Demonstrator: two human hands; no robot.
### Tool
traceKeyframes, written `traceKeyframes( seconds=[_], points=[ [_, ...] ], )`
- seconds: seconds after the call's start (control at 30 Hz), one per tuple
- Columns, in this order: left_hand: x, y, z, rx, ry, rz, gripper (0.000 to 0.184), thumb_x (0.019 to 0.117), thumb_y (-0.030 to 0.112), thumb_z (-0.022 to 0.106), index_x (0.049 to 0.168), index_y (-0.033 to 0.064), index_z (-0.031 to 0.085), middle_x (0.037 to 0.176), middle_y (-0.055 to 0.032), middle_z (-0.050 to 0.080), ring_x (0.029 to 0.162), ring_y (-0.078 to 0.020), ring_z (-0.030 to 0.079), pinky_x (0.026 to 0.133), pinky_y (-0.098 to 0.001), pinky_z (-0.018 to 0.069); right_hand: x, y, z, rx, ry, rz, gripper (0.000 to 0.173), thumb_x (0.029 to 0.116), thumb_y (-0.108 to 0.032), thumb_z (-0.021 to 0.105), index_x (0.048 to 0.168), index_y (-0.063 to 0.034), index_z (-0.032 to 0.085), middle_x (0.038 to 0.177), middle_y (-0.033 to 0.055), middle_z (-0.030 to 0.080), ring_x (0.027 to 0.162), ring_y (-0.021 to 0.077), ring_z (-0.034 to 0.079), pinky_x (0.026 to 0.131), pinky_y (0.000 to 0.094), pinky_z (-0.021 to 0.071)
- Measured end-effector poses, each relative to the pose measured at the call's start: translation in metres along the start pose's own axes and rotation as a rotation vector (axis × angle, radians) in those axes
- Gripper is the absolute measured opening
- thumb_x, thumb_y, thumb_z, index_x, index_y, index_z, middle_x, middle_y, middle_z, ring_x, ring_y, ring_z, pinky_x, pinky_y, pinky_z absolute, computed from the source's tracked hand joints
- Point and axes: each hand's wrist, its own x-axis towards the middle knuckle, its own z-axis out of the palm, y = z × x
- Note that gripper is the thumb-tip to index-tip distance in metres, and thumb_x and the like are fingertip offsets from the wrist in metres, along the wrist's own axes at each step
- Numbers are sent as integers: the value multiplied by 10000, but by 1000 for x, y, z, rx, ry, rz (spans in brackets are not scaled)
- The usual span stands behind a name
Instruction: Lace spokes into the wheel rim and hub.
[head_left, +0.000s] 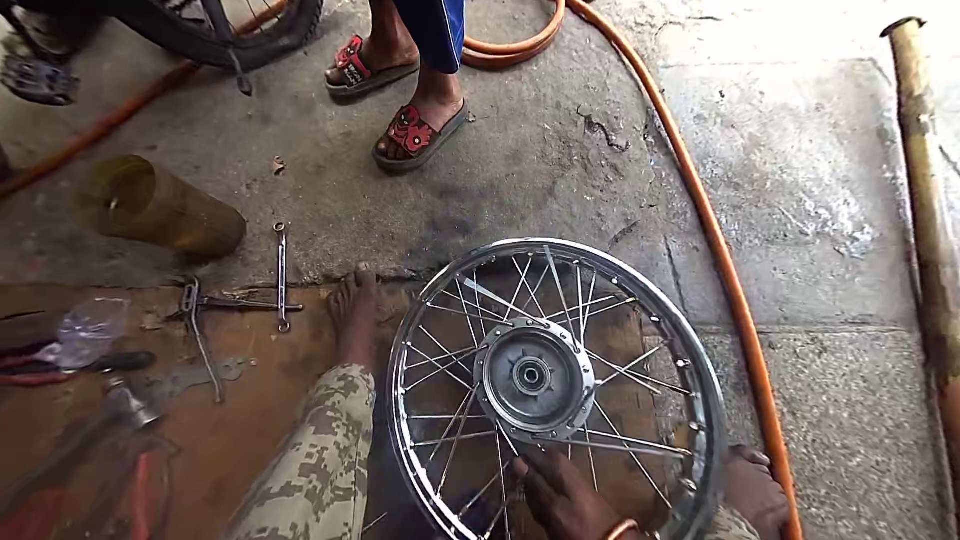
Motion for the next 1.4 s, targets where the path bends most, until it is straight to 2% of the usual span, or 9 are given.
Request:
traceKeyframes(
  seconds=[0.2,0.33,0.47,0.57,0.83,0.9,1.03,1.17,1.4],
  points=[
    [15,-2,1,-8,2,60,679,1071,548,64,1251,70,511,1001,-180,679,884,-318,695,758,-525,591,10,22,-14,123,-182,3,343,1107,-262,373,1007,-41,616,659,25,580,571,161,599,606,368,563],
    [8,29,-28,426,-67,63,624,1114,384,71,1516,0,356,1423,-223,540,1249,-315,586,1010,-483,508,4,27,-22,40,-196,11,311,1098,-232,398,1011,-35,623,683,21,602,600,144,628,643,358,582],
    [-35,91,-11,1268,-138,773,413,1051,136,501,1326,-169,537,1300,-315,607,1229,-353,612,1071,-449,486,-2,31,-32,-43,-232,40,324,1107,-237,386,995,-25,603,698,41,604,603,165,633,650,381,584],
    [-27,114,30,1495,-117,1070,338,996,135,567,1210,-122,615,1093,-267,653,1027,-365,648,914,-479,530,-4,32,-35,-84,-252,46,327,1110,-260,386,975,-52,599,692,28,615,596,157,647,640,368,595],
    [61,167,154,1633,138,1525,424,999,255,640,1330,-2,577,1379,-289,551,1300,-474,517,1106,-650,372,-3,25,-43,-115,-271,74,336,1114,-295,382,978,-68,589,681,25,555,551,144,578,584,344,550],
    [72,177,177,1673,-3,1549,407,1021,253,610,1380,64,584,1312,-203,624,1184,-373,633,998,-574,517,-5,24,-41,-121,-279,92,342,1114,-309,386,977,-77,596,680,20,558,548,136,575,572,334,548],
    [97,184,207,1563,-333,1467,259,1003,101,617,1247,34,673,1129,-159,713,1036,-286,697,957,-497,543,-7,21,-44,-136,-263,89,331,1110,-295,388,961,-85,596,681,10,543,549,128,557,560,323,526],
    [103,189,208,1582,-328,1478,304,990,133,638,1281,53,671,1192,-154,691,1078,-288,678,977,-494,534,-10,19,-49,-151,-255,75,334,1110,-294,401,935,-87,596,676,8,544,544,123,553,545,313,511],
    [95,188,202,1588,-228,1443,183,1014,157,621,1071,34,744,994,-159,734,957,-305,702,904,-544,525,-17,16,-65,-222,-257,86,348,1102,-328,410,938,-96,610,676,10,532,545,135,533,538,335,486]
  ],
)
